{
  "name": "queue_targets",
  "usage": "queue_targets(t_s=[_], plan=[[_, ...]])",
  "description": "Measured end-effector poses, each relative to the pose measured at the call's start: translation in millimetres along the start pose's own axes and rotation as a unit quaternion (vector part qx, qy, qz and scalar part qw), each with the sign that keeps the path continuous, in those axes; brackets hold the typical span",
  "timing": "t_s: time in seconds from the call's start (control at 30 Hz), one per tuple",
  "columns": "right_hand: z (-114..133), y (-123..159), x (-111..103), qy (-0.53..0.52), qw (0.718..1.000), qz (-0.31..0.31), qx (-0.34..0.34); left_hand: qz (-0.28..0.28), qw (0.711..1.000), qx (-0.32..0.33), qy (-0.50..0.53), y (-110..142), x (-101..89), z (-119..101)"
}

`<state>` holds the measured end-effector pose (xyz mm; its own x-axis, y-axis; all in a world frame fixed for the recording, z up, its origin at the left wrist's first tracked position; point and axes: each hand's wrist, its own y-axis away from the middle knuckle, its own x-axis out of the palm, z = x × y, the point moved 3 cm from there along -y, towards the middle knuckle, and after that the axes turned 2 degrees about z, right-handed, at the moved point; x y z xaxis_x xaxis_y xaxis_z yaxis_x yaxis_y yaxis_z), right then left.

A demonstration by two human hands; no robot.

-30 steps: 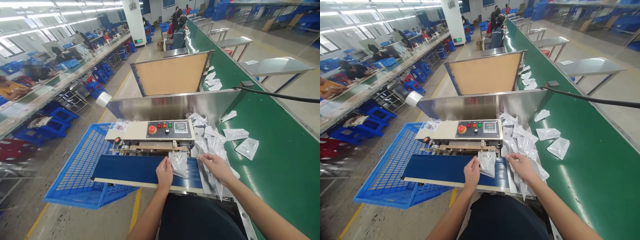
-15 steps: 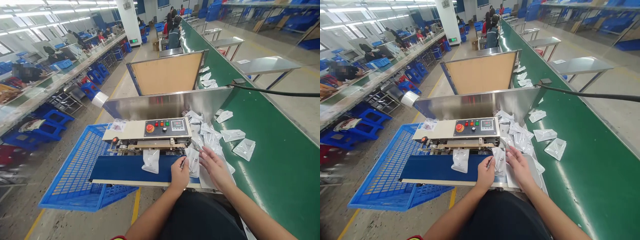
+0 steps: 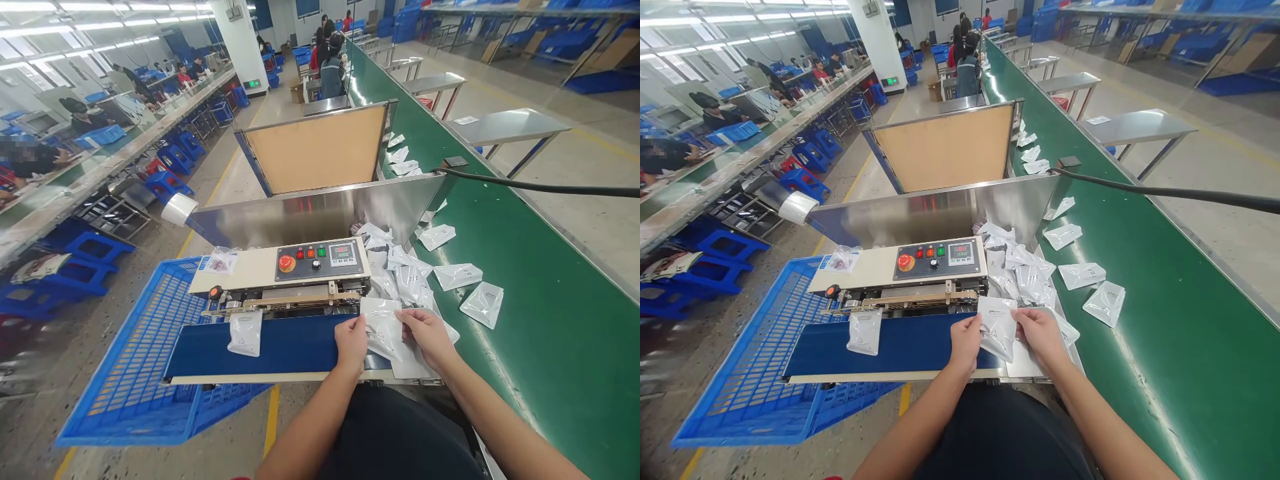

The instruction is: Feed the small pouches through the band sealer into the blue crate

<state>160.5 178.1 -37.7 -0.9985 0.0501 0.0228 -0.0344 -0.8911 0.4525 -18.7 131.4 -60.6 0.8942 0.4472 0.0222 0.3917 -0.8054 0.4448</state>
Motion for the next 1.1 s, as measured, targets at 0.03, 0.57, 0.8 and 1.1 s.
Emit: queue_targets(t_s=[0.03, 0.57, 0.8, 1.1], plan=[[-1, -3, 6, 0.003, 1.000, 0.011, 0.017, -0.012, 1.000, -0.013, 0.015, -3, -1.7, 2], [99, -73, -12, 0.364, 0.833, -0.110, -0.400, -0.119, 0.954, 0.250, -0.118, 50, -91.7, -29], [67, 33, -24, 0.276, 0.911, -0.038, -0.305, 0.071, 0.932, 0.327, -0.142, 41, -6.2, -66], [4, 29, -29, 0.076, 0.996, -0.037, -0.025, 0.077, 0.985, 0.115, -0.107, 23, 8.9, -17]])
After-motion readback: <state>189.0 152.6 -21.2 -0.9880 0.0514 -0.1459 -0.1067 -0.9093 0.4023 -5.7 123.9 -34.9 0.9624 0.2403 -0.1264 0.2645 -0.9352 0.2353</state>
